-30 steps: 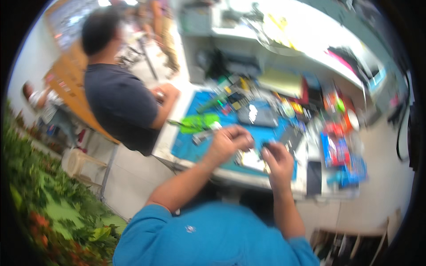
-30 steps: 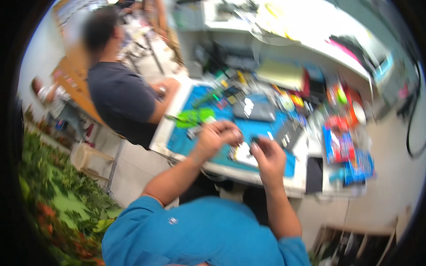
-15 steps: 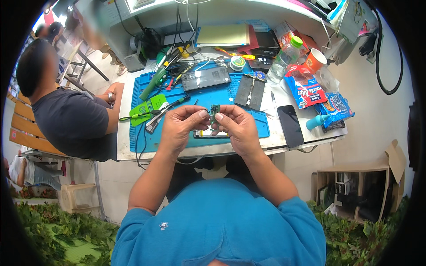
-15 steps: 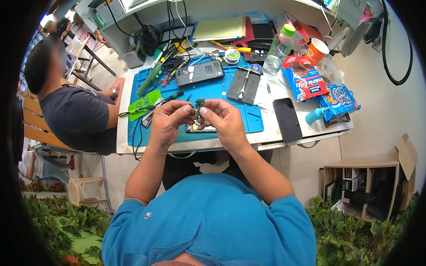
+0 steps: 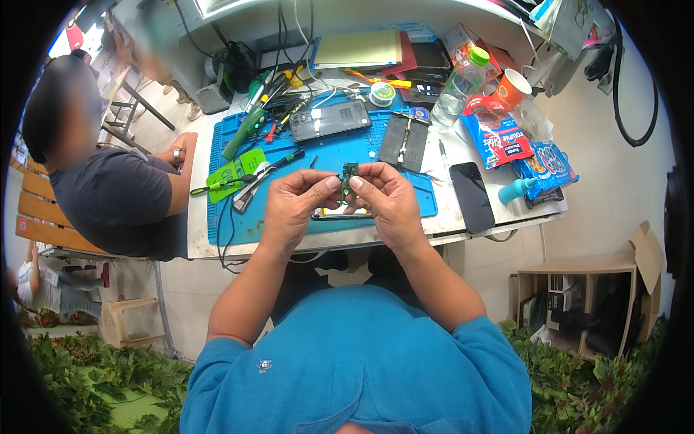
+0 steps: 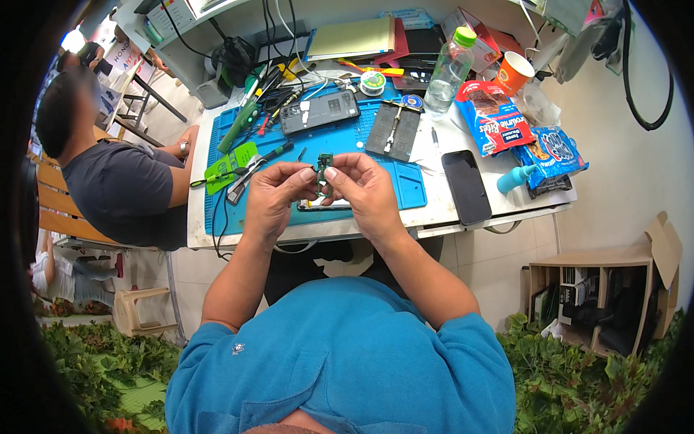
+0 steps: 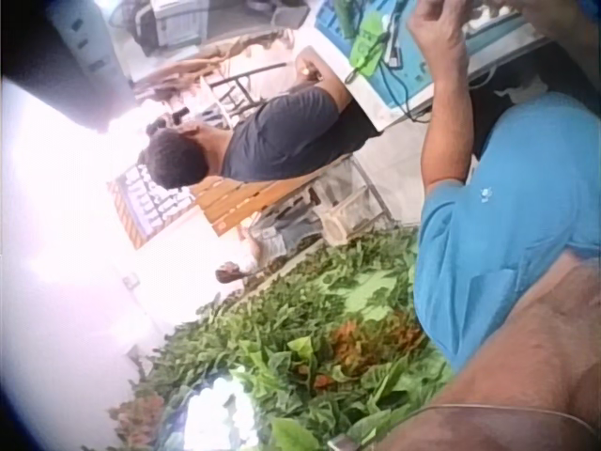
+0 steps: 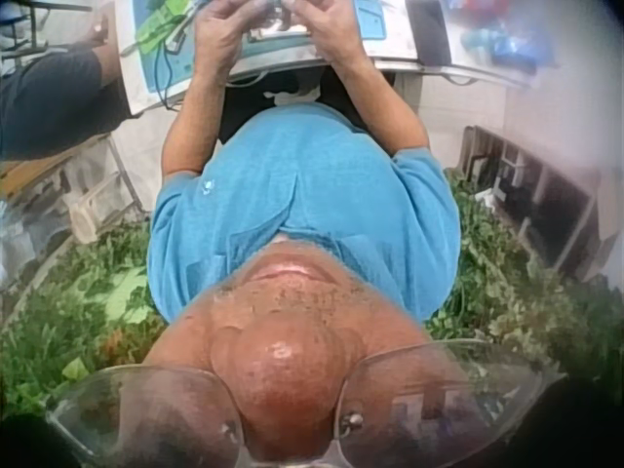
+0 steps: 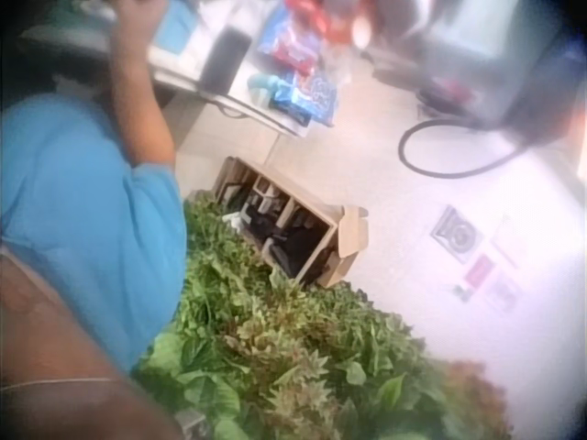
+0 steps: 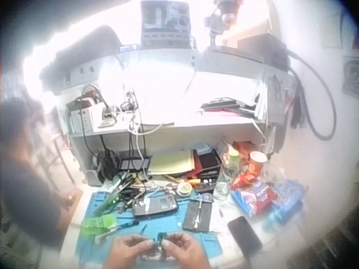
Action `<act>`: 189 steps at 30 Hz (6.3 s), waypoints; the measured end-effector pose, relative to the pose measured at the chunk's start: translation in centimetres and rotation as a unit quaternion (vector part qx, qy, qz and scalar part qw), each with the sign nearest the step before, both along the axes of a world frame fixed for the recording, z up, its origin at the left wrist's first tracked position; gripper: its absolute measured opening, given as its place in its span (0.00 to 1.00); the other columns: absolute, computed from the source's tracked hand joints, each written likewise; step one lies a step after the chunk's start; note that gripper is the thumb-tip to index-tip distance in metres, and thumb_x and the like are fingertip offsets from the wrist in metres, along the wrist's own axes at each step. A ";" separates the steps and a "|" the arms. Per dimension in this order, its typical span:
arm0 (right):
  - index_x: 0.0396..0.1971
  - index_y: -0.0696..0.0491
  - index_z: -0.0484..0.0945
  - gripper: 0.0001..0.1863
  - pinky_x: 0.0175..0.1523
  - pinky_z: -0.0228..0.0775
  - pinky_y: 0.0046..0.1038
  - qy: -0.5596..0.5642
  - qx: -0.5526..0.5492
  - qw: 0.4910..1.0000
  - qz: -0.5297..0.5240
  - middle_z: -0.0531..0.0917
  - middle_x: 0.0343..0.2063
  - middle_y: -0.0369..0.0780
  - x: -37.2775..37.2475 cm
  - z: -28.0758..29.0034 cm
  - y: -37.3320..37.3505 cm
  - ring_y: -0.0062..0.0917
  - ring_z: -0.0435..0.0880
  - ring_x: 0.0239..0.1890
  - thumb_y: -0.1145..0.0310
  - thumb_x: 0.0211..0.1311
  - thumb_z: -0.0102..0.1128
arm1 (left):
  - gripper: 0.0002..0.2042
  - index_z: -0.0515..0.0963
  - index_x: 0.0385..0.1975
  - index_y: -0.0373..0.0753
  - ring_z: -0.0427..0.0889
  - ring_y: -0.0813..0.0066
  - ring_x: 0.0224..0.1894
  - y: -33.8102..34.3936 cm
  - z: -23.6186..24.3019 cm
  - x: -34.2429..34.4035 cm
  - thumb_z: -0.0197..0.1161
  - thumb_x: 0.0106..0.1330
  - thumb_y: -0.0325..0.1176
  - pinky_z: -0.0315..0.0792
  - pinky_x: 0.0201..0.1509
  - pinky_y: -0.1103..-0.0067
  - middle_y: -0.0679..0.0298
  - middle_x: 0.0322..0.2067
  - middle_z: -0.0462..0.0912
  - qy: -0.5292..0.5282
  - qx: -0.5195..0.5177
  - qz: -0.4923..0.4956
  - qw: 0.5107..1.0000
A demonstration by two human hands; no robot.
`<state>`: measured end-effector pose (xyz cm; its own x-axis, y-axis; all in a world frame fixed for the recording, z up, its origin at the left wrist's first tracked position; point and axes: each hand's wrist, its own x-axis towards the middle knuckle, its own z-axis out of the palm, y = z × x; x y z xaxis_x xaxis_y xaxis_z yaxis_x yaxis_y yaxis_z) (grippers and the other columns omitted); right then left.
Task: The person works on a disassembled smartphone, using a metal spudger to pry and adjust internal components on the motherboard. They connect a charging cable to the device, which powers on to display the brand logo, and then continue to manipulate the internal parts with the tool.
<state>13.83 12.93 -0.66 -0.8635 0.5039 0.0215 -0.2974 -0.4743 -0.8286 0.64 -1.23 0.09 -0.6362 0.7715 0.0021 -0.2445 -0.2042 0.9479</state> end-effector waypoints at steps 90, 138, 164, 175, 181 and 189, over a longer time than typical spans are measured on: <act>0.39 0.62 0.88 0.06 0.40 0.81 0.19 -0.045 0.350 0.935 -0.039 0.85 0.39 0.40 1.9 0.8 1.1 0.19 0.86 0.37 0.74 0.69 0.72 | 0.10 0.83 0.43 0.31 0.83 0.80 0.32 -0.5 -0.1 1.0 0.67 0.78 0.33 0.78 0.38 0.81 0.64 0.30 0.86 0.095 -0.043 -0.076 0.992; 0.50 0.64 0.82 0.14 0.41 0.89 0.31 -0.030 -0.053 0.993 0.106 0.88 0.42 0.44 1.2 -1.0 0.8 0.25 0.89 0.40 0.75 0.68 0.72 | 0.05 0.80 0.37 0.32 0.82 0.85 0.32 -0.4 -1.9 1.3 0.68 0.74 0.27 0.76 0.37 0.83 0.67 0.32 0.84 0.283 -0.012 0.067 0.957; 0.58 0.64 0.77 0.21 0.41 0.91 0.31 -0.010 -0.018 0.997 0.070 0.87 0.41 0.43 1.3 -0.7 0.9 0.25 0.89 0.40 0.77 0.67 0.71 | 0.04 0.82 0.37 0.33 0.82 0.79 0.33 -0.5 -2.1 1.7 0.70 0.67 0.21 0.78 0.40 0.81 0.61 0.33 0.85 0.374 0.004 0.103 0.922; 0.65 0.66 0.71 0.29 0.42 0.91 0.32 -0.014 -0.036 0.996 0.087 0.87 0.39 0.42 1.4 0.0 1.1 0.23 0.89 0.40 0.77 0.66 0.71 | 0.04 0.82 0.36 0.33 0.82 0.79 0.31 -0.4 -1.1 1.6 0.70 0.67 0.20 0.77 0.38 0.81 0.61 0.32 0.85 0.456 0.004 0.107 0.884; 0.65 0.65 0.71 0.30 0.41 0.91 0.30 -0.019 -0.041 0.994 0.097 0.87 0.40 0.41 1.4 -0.5 1.2 0.22 0.89 0.40 0.76 0.66 0.72 | 0.04 0.82 0.37 0.32 0.81 0.79 0.32 -0.4 -1.3 1.6 0.70 0.67 0.20 0.77 0.39 0.81 0.61 0.32 0.85 0.429 0.007 0.106 0.897; 0.65 0.65 0.72 0.29 0.40 0.90 0.29 -0.032 -0.022 0.992 0.119 0.87 0.39 0.41 1.5 -0.6 1.3 0.22 0.89 0.38 0.76 0.66 0.73 | 0.04 0.83 0.36 0.33 0.81 0.76 0.31 -0.5 -0.9 1.3 0.71 0.65 0.18 0.75 0.36 0.79 0.61 0.32 0.85 0.468 0.007 0.097 0.878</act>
